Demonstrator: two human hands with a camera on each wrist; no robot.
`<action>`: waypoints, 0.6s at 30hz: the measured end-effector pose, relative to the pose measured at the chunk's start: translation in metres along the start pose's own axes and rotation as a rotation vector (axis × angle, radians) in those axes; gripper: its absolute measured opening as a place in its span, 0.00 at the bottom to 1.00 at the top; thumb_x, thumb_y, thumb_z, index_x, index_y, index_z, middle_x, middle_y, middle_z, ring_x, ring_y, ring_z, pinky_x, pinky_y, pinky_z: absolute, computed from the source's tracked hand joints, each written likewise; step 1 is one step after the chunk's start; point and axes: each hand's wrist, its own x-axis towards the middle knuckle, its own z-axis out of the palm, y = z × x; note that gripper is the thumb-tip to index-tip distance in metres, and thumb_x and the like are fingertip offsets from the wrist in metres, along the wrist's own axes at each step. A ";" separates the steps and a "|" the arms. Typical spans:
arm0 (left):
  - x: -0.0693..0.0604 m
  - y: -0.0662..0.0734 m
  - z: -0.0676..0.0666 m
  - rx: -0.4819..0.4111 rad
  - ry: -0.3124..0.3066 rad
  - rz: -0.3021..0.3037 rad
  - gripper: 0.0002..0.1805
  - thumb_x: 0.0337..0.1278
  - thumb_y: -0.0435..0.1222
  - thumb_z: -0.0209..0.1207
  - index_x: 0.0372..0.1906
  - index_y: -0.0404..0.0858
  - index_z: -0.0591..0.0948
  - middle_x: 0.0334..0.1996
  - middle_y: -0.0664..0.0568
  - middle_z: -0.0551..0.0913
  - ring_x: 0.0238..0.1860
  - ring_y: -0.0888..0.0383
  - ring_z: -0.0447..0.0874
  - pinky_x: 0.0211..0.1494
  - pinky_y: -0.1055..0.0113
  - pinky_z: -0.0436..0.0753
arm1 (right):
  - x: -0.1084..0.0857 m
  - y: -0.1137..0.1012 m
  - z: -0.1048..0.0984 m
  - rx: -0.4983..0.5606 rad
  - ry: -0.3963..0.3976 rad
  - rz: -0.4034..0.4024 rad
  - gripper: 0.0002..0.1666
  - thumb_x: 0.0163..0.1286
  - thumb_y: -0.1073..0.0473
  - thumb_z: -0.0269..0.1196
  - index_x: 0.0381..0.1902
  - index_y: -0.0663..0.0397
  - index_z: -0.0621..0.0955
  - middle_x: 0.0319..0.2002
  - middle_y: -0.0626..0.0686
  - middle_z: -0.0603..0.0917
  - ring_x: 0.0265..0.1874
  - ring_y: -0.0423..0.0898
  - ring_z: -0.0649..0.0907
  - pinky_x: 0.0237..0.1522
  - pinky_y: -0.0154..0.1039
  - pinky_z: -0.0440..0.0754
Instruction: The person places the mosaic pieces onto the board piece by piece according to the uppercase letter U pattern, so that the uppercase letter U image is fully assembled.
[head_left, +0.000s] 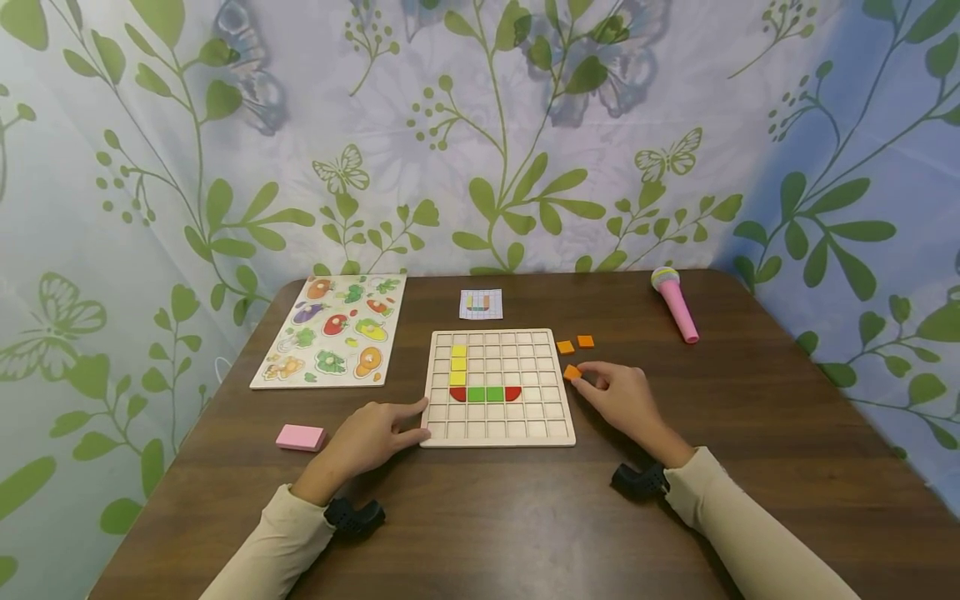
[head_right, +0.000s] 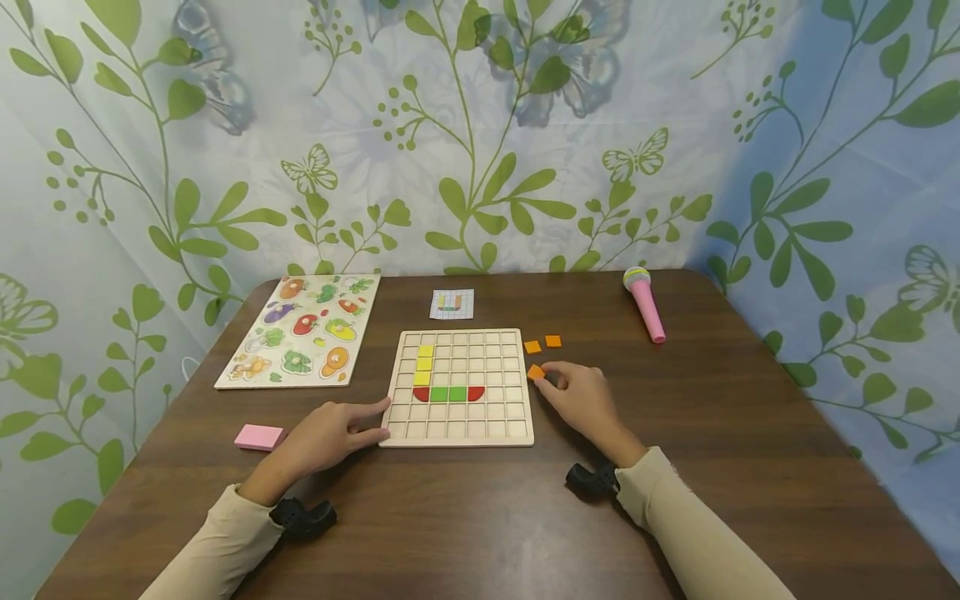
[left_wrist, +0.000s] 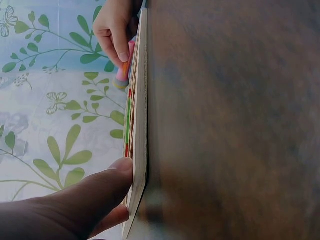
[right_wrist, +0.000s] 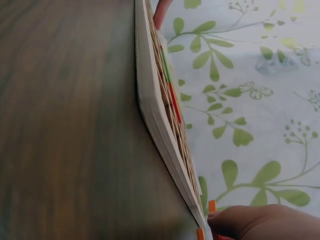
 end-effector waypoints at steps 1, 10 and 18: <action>0.000 0.000 0.000 -0.003 0.001 0.002 0.33 0.64 0.54 0.66 0.72 0.50 0.76 0.13 0.60 0.65 0.17 0.63 0.57 0.23 0.67 0.62 | 0.000 -0.001 0.001 0.004 -0.004 -0.003 0.19 0.66 0.52 0.73 0.50 0.57 0.89 0.12 0.41 0.70 0.11 0.42 0.67 0.17 0.36 0.61; 0.000 0.001 -0.001 -0.004 -0.004 -0.004 0.33 0.64 0.54 0.66 0.72 0.50 0.76 0.13 0.60 0.65 0.17 0.63 0.57 0.23 0.67 0.62 | 0.005 -0.008 0.005 0.075 -0.075 0.005 0.18 0.66 0.52 0.73 0.50 0.54 0.89 0.13 0.43 0.70 0.12 0.43 0.67 0.17 0.36 0.60; -0.001 0.001 -0.001 0.002 -0.009 -0.008 0.33 0.63 0.53 0.67 0.72 0.51 0.76 0.13 0.59 0.66 0.17 0.62 0.58 0.23 0.67 0.62 | 0.008 -0.017 0.012 0.107 -0.106 -0.019 0.18 0.66 0.51 0.73 0.50 0.52 0.89 0.13 0.42 0.68 0.12 0.41 0.65 0.17 0.35 0.59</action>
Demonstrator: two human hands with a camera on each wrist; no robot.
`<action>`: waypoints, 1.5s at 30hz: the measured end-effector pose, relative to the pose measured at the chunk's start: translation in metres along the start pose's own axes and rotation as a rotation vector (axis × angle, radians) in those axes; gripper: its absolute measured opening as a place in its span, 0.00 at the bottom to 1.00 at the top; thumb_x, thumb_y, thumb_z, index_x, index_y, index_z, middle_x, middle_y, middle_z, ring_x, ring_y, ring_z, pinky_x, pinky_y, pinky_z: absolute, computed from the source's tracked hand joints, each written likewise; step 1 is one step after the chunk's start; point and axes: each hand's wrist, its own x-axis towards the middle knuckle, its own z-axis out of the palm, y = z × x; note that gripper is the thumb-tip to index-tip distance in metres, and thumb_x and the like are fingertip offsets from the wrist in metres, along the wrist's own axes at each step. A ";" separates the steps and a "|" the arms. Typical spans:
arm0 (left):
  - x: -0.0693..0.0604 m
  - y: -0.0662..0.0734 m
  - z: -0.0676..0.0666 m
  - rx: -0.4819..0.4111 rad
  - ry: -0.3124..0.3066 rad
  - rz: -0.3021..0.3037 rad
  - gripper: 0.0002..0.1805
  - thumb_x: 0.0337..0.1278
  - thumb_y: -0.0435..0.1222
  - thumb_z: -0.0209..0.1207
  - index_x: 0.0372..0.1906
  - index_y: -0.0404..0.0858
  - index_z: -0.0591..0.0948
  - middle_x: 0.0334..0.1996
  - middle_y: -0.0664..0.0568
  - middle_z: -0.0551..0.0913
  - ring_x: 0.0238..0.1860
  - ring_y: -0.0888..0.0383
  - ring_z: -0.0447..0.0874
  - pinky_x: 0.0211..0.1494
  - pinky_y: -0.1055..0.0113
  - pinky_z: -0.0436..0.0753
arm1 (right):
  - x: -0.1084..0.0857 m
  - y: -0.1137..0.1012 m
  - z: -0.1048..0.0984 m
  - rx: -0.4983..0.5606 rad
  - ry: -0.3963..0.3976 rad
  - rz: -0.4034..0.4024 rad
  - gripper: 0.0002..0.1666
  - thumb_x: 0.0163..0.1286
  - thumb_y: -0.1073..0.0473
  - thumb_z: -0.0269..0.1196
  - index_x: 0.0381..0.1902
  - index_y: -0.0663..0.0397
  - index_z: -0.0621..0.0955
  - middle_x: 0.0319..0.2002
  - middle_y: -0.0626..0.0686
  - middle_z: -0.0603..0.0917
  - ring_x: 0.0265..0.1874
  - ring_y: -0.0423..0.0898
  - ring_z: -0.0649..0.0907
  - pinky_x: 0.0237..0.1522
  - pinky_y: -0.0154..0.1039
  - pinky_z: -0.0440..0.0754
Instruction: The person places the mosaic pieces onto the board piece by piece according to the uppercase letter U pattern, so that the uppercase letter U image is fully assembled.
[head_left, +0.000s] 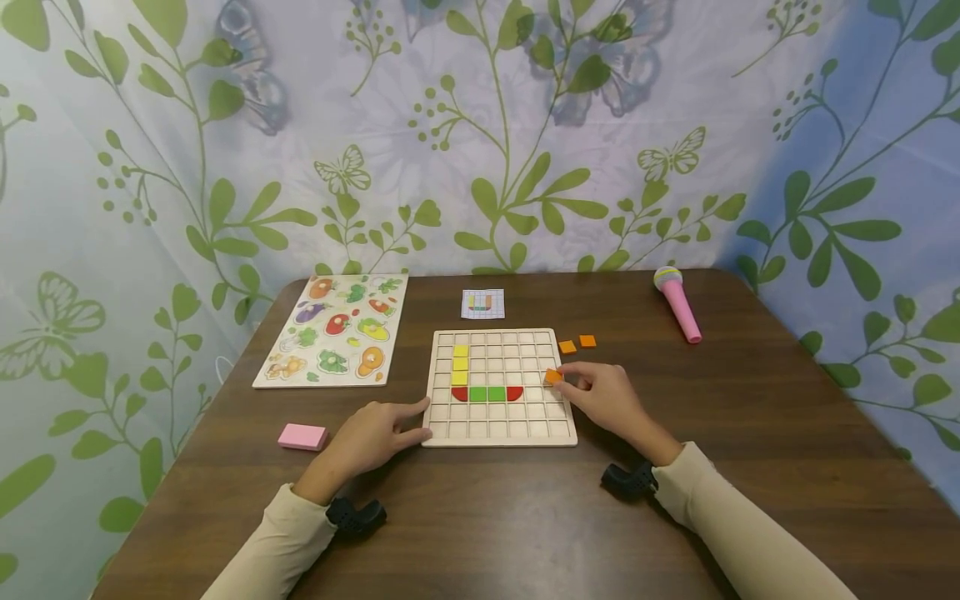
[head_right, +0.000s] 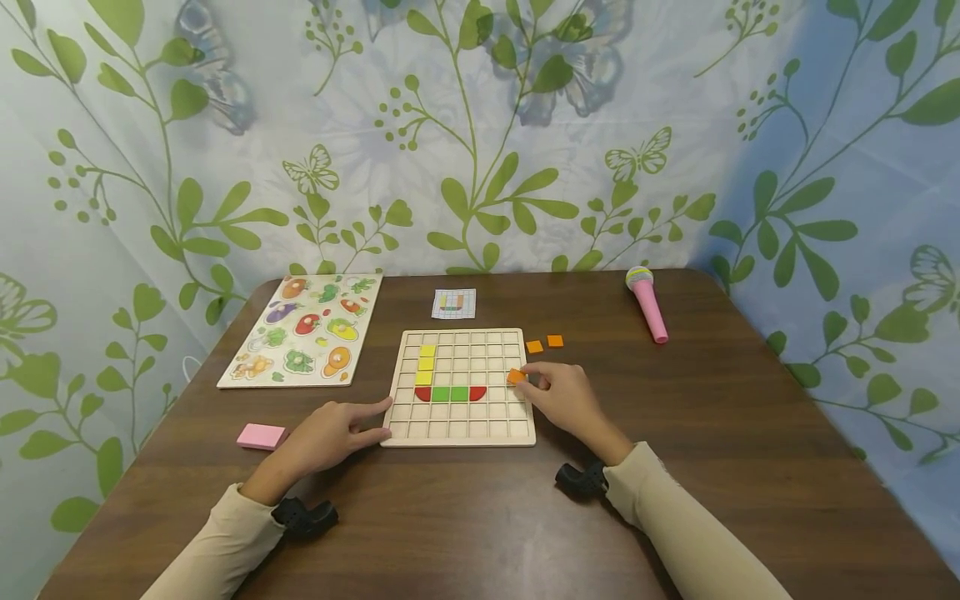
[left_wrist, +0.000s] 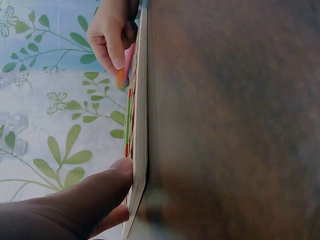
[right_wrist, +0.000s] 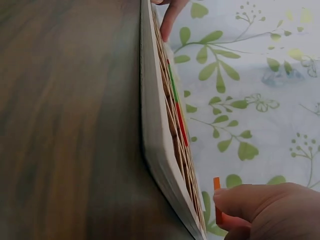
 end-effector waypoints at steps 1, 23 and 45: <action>0.000 0.000 0.000 0.001 -0.001 0.000 0.33 0.63 0.53 0.67 0.72 0.51 0.76 0.13 0.59 0.66 0.17 0.62 0.58 0.23 0.67 0.63 | 0.001 -0.001 0.000 0.000 0.005 -0.003 0.18 0.66 0.51 0.73 0.50 0.52 0.90 0.13 0.42 0.68 0.12 0.42 0.65 0.17 0.35 0.59; 0.000 -0.001 0.001 -0.006 0.007 0.020 0.33 0.64 0.53 0.66 0.71 0.49 0.76 0.13 0.60 0.64 0.17 0.63 0.56 0.23 0.67 0.62 | 0.022 -0.025 0.020 0.032 -0.114 -0.027 0.16 0.67 0.50 0.72 0.49 0.48 0.90 0.14 0.43 0.71 0.13 0.43 0.67 0.19 0.36 0.62; 0.001 0.001 -0.001 0.000 0.021 0.032 0.32 0.63 0.53 0.66 0.71 0.49 0.77 0.13 0.62 0.63 0.16 0.64 0.57 0.23 0.67 0.63 | 0.041 -0.032 0.027 -0.025 -0.216 -0.055 0.15 0.67 0.51 0.72 0.48 0.49 0.90 0.16 0.44 0.72 0.17 0.42 0.67 0.24 0.37 0.63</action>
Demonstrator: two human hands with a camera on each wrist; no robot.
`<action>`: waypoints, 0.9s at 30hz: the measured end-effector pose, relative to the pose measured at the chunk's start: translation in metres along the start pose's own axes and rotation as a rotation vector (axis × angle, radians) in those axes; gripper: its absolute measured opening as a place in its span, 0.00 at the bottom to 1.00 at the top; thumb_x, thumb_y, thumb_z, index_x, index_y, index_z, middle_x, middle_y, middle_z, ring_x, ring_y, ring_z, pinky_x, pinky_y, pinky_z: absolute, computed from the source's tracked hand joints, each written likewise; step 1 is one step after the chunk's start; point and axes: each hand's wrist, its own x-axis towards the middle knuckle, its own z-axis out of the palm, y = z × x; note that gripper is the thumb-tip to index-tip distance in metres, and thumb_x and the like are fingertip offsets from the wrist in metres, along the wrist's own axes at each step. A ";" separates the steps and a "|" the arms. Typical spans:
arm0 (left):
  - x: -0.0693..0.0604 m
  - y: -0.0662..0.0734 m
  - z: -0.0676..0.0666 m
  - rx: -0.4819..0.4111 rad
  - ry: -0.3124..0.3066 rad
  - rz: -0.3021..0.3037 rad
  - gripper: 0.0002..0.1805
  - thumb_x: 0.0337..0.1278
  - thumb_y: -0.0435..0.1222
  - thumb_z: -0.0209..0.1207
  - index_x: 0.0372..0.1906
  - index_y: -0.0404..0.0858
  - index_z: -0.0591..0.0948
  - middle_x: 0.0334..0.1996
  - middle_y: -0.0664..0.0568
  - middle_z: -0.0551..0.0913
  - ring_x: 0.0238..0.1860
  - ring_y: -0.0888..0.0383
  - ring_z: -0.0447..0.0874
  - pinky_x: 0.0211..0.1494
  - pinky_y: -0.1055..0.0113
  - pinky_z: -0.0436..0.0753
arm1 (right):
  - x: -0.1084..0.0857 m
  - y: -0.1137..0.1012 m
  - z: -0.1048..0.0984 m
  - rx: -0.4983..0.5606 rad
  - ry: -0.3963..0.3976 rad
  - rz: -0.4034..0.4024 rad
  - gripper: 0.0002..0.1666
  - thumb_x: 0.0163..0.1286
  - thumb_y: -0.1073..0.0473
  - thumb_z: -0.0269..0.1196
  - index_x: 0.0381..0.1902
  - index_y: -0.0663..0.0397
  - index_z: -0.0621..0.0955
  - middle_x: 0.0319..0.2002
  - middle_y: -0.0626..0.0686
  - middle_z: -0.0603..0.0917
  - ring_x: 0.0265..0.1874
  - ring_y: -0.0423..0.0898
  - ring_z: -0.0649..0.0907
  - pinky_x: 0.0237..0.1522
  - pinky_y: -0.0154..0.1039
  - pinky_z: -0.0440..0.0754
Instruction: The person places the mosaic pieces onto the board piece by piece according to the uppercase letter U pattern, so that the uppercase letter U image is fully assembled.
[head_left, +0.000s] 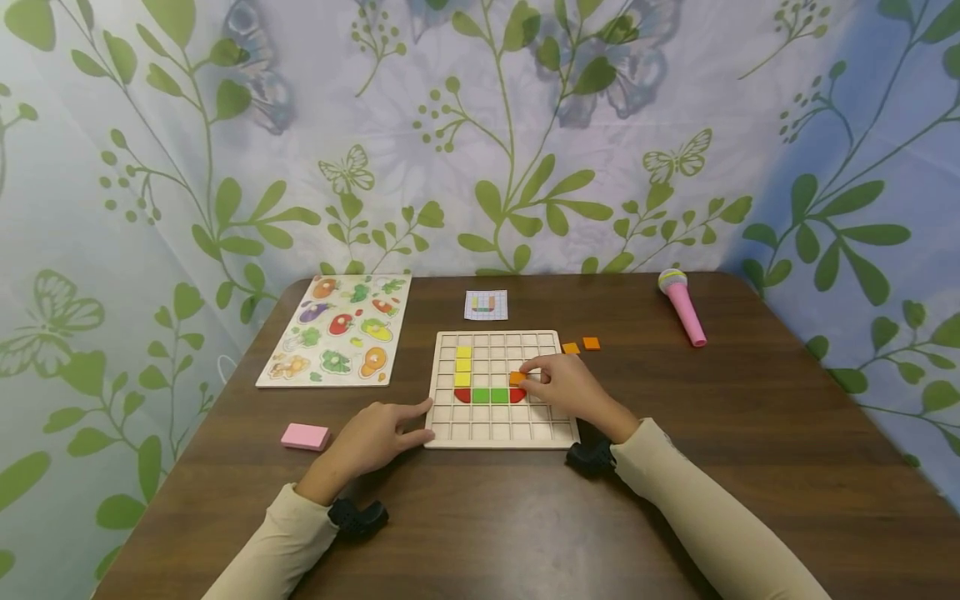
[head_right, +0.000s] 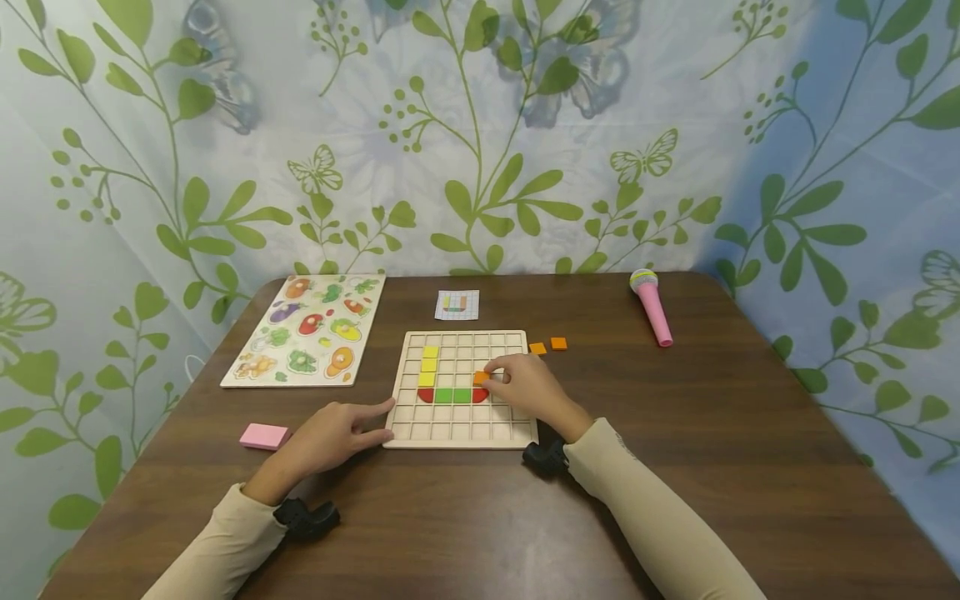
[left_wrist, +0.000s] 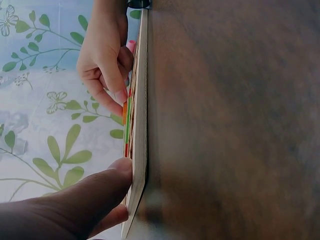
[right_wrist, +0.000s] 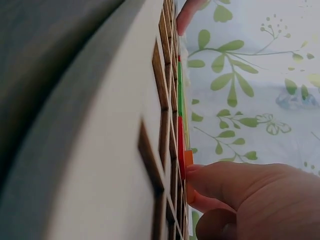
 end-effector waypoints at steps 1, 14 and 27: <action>0.000 0.000 0.000 0.000 -0.001 -0.001 0.32 0.63 0.53 0.66 0.71 0.49 0.77 0.13 0.61 0.63 0.16 0.64 0.57 0.23 0.67 0.63 | 0.000 0.000 0.000 0.000 -0.002 0.001 0.14 0.67 0.51 0.72 0.48 0.49 0.90 0.16 0.44 0.72 0.17 0.42 0.68 0.24 0.37 0.63; 0.000 0.001 0.001 -0.001 -0.016 -0.023 0.33 0.64 0.53 0.66 0.71 0.50 0.77 0.13 0.59 0.66 0.16 0.63 0.60 0.23 0.67 0.64 | 0.000 0.001 0.004 -0.032 -0.005 -0.018 0.15 0.69 0.51 0.69 0.51 0.47 0.89 0.13 0.44 0.69 0.13 0.40 0.62 0.21 0.36 0.59; 0.000 0.001 0.000 -0.005 -0.016 -0.019 0.33 0.64 0.53 0.67 0.71 0.50 0.77 0.13 0.60 0.67 0.16 0.63 0.61 0.23 0.67 0.65 | 0.000 0.002 0.002 0.007 0.012 0.014 0.15 0.69 0.52 0.69 0.51 0.48 0.89 0.12 0.44 0.69 0.12 0.40 0.61 0.20 0.36 0.59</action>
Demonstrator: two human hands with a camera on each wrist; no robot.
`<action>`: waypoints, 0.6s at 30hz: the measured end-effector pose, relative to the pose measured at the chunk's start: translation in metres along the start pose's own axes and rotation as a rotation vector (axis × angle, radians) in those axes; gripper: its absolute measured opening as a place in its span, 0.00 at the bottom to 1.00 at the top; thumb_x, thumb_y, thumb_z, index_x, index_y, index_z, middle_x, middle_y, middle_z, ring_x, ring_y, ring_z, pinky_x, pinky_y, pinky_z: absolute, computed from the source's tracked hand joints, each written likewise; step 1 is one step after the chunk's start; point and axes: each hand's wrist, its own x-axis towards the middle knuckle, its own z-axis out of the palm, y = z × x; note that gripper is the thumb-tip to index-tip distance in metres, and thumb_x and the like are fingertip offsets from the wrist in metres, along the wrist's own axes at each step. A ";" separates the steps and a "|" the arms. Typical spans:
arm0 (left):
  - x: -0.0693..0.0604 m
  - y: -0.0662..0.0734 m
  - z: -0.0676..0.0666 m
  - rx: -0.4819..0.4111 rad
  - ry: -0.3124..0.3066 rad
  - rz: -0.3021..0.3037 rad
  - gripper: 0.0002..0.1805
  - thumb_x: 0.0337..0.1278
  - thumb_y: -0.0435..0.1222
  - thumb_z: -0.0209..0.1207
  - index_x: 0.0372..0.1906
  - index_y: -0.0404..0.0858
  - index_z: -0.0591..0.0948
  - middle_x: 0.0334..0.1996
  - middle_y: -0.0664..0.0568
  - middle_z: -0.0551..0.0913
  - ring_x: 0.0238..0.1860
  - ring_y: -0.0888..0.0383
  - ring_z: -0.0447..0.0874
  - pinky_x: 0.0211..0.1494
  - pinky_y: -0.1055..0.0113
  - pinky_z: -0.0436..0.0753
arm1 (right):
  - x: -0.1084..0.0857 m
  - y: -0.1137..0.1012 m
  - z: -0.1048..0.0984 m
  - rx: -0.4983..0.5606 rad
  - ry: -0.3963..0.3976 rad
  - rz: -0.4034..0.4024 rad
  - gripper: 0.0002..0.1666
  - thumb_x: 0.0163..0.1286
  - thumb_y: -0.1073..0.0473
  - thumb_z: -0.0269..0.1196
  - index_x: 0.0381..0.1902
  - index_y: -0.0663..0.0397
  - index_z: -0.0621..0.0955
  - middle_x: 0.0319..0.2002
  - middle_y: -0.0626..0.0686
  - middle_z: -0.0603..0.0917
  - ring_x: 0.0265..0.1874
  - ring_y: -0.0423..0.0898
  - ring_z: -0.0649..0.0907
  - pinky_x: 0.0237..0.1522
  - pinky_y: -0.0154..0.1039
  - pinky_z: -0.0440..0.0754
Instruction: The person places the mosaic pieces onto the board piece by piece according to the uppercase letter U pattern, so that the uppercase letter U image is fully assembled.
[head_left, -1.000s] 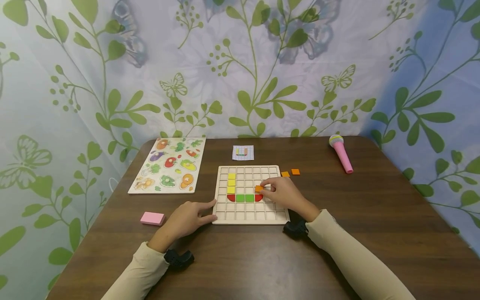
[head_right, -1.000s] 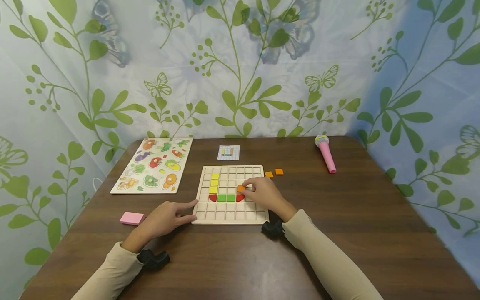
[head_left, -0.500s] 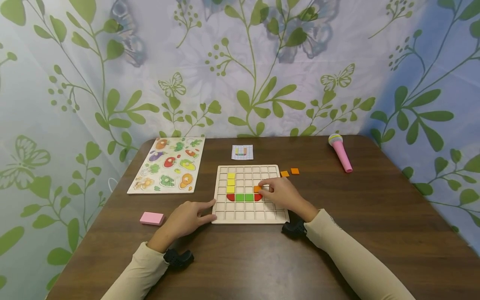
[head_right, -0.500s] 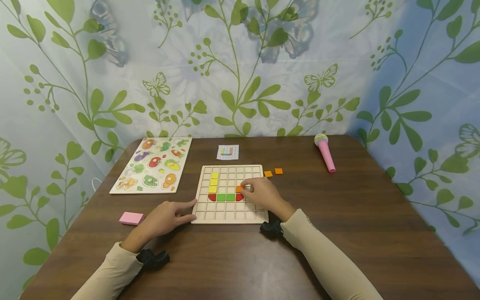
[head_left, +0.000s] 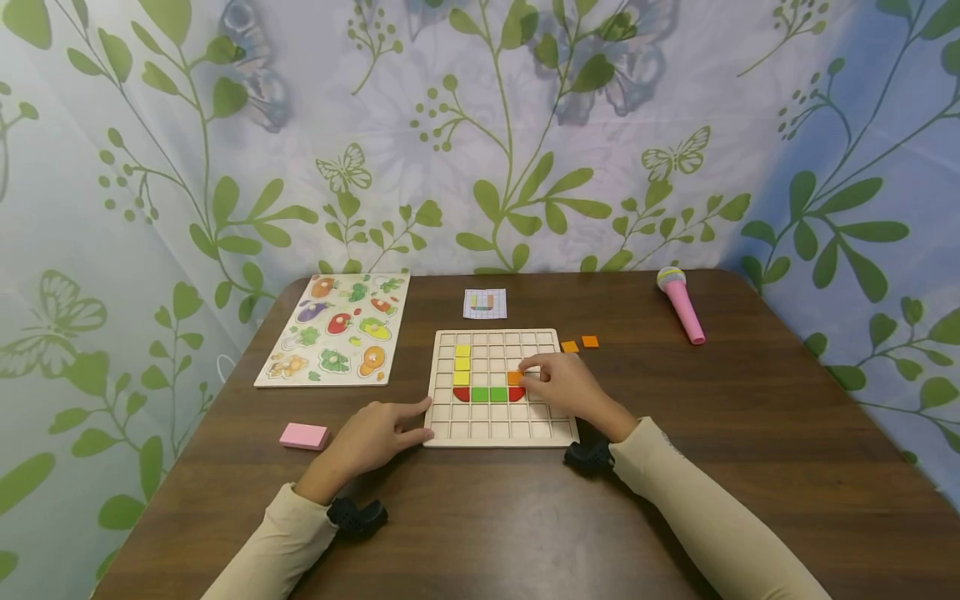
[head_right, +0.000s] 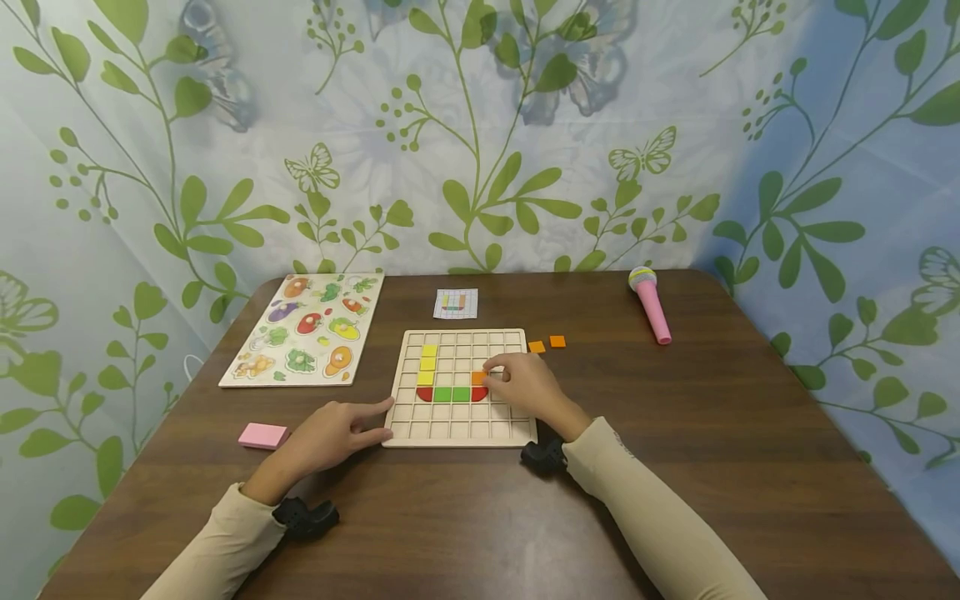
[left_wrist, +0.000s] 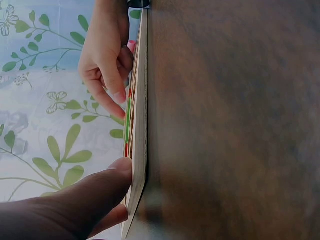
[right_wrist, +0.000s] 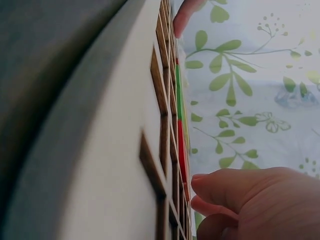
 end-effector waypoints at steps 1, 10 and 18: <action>0.000 0.000 0.000 -0.001 -0.001 -0.001 0.33 0.64 0.53 0.67 0.71 0.50 0.77 0.13 0.60 0.67 0.16 0.63 0.61 0.23 0.67 0.65 | 0.000 0.001 0.000 0.011 0.002 0.003 0.15 0.69 0.52 0.69 0.51 0.49 0.89 0.13 0.44 0.70 0.12 0.41 0.62 0.20 0.37 0.60; 0.000 0.000 0.001 -0.004 -0.001 -0.005 0.33 0.63 0.53 0.67 0.71 0.50 0.77 0.13 0.59 0.66 0.17 0.63 0.61 0.23 0.67 0.64 | 0.000 0.009 -0.008 0.054 0.030 -0.008 0.15 0.71 0.51 0.68 0.51 0.51 0.89 0.11 0.46 0.70 0.10 0.42 0.63 0.17 0.37 0.60; 0.000 0.000 0.001 -0.001 -0.002 -0.009 0.33 0.64 0.53 0.66 0.72 0.50 0.76 0.13 0.59 0.66 0.16 0.63 0.60 0.23 0.66 0.64 | 0.001 0.024 -0.019 0.105 0.080 0.022 0.14 0.70 0.54 0.69 0.50 0.52 0.90 0.12 0.46 0.69 0.11 0.44 0.64 0.17 0.38 0.62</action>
